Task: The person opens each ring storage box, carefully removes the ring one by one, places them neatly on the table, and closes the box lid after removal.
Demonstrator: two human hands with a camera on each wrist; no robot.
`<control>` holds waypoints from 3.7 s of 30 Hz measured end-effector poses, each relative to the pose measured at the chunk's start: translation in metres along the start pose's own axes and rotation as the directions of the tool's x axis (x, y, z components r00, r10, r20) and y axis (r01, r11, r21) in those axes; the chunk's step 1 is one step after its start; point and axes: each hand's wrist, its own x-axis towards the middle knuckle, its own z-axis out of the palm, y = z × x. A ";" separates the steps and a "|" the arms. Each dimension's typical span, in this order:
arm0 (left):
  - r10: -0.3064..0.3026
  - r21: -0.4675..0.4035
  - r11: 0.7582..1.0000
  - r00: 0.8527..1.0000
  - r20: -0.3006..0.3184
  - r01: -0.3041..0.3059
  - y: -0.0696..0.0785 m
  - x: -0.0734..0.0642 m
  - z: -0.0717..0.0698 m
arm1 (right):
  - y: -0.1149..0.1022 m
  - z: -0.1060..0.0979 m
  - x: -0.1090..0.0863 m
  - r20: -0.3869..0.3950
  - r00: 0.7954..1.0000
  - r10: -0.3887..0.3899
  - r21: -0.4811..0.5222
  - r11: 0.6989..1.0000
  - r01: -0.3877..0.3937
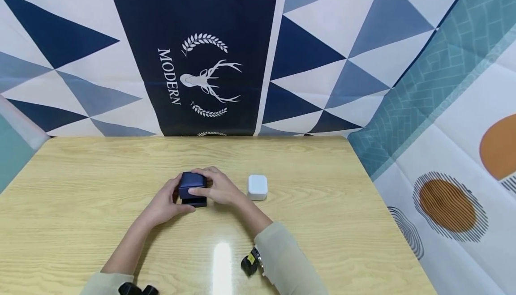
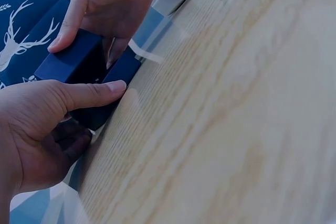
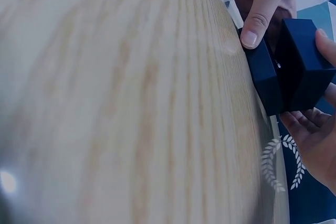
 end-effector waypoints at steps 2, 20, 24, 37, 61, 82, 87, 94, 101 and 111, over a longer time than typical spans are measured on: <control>-0.002 -0.002 1.000 1.000 -0.001 0.002 0.000 -0.001 0.000 | 0.001 0.000 0.000 -0.001 1.000 -0.001 -0.006 1.000 0.001; -0.016 -0.017 1.000 1.000 -0.004 0.016 0.000 0.001 0.001 | 0.002 0.000 0.002 -0.008 1.000 0.024 0.044 0.999 -0.024; -0.008 -0.014 1.000 1.000 -0.007 0.008 0.000 0.001 0.001 | 0.003 0.000 0.003 -0.012 1.000 0.016 0.052 0.999 -0.016; 0.003 -0.002 1.000 1.000 -0.004 -0.003 -0.001 0.000 0.002 | 0.003 0.000 0.004 -0.023 1.000 0.009 0.079 0.997 -0.008; 0.008 -0.021 1.000 1.000 -0.001 -0.008 -0.002 -0.001 0.002 | 0.004 0.003 0.004 -0.033 0.999 0.024 0.124 0.992 -0.020; 0.013 -0.034 0.999 1.000 0.006 -0.013 -0.001 0.000 0.001 | -0.030 -0.007 -0.009 -0.009 0.999 0.042 0.139 0.989 -0.041; 0.009 -0.031 0.999 1.000 0.011 -0.009 -0.001 0.000 0.001 | -0.033 -0.007 -0.011 -0.019 0.999 0.040 0.151 0.988 -0.036; 0.008 -0.025 1.000 1.000 0.013 -0.007 -0.001 0.000 0.000 | -0.033 -0.007 -0.009 -0.013 0.998 0.056 0.140 0.989 -0.054; 0.012 -0.032 0.999 1.000 0.011 -0.012 -0.001 0.000 0.000 | -0.023 -0.004 -0.004 -0.024 0.998 0.061 0.154 0.986 -0.057; 0.002 -0.019 1.000 1.000 0.008 -0.002 -0.001 0.000 0.000 | 0.004 0.004 0.008 -0.044 0.997 0.062 0.171 0.984 -0.053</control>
